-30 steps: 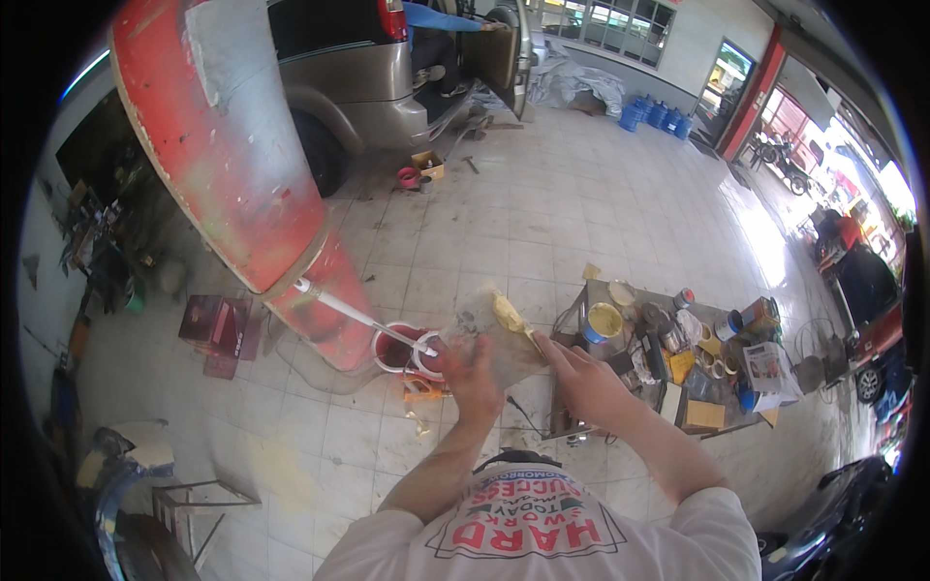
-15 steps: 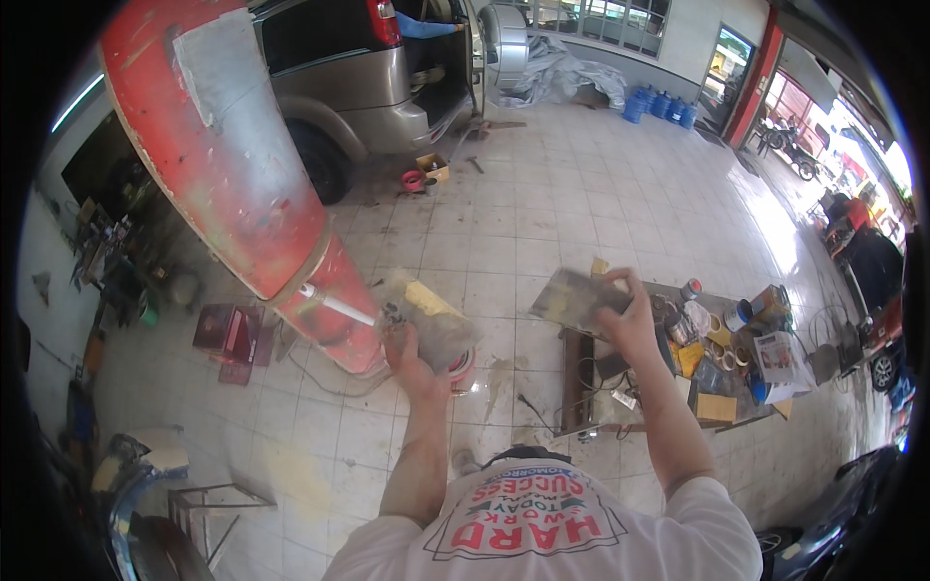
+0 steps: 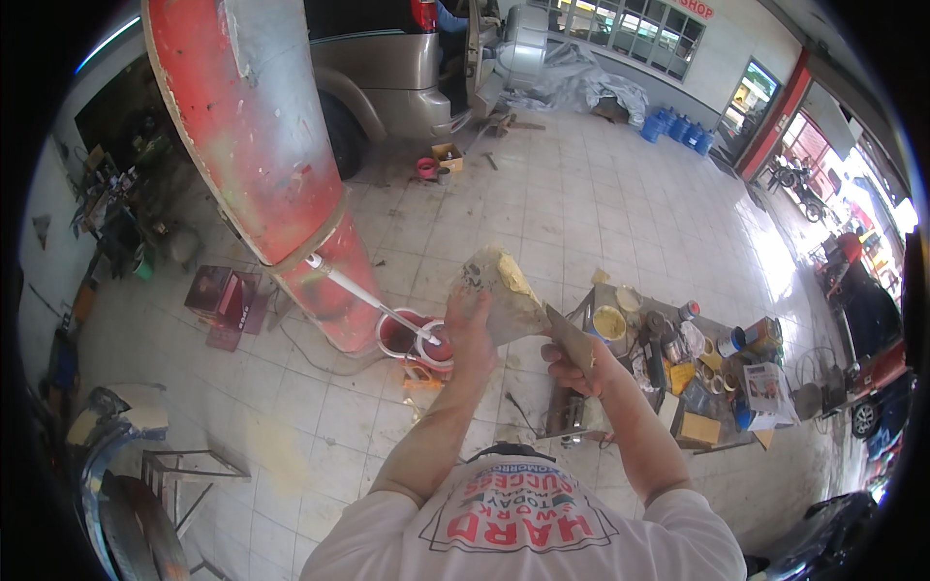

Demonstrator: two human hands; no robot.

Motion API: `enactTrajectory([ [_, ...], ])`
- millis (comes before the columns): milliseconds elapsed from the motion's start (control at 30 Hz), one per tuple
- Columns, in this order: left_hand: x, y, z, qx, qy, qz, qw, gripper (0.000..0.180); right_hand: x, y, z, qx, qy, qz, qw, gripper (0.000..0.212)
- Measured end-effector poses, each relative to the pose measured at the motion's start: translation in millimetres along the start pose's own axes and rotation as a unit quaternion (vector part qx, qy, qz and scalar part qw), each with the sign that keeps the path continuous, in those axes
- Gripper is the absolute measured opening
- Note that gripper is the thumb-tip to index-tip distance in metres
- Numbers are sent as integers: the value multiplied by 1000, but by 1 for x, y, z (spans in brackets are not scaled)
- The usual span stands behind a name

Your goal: The person scoops body filler from a container onto a spreader and applies it to a car bumper mounted on a stand. They repeatedly smooth and spread the filler across the bumper surface using the spreader.

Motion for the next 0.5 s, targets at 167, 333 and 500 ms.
enactTrajectory([
  [167, -4, -6, 4, 86, 30, -25, 996, 50, -2, -8, 9, -36, -70, -10, 997, 25],
  [333, -10, -8, 3, 151, 53, -60, 985, 54, -6, -13, 14, -52, -169, 11, 984, 26],
  [500, -19, -11, 4, 213, 76, -79, 971, 56, -4, -22, 23, -33, -176, 3, 984, 32],
])
Point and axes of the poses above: each hand's wrist, its own x-axis towards the middle knuckle, its own z-axis out of the back of the hand, y = z × x, the point moved 5 cm from there along x, towards the middle knuckle, and after that the axes turned 3 degrees about -z, right-handed, at the moved point
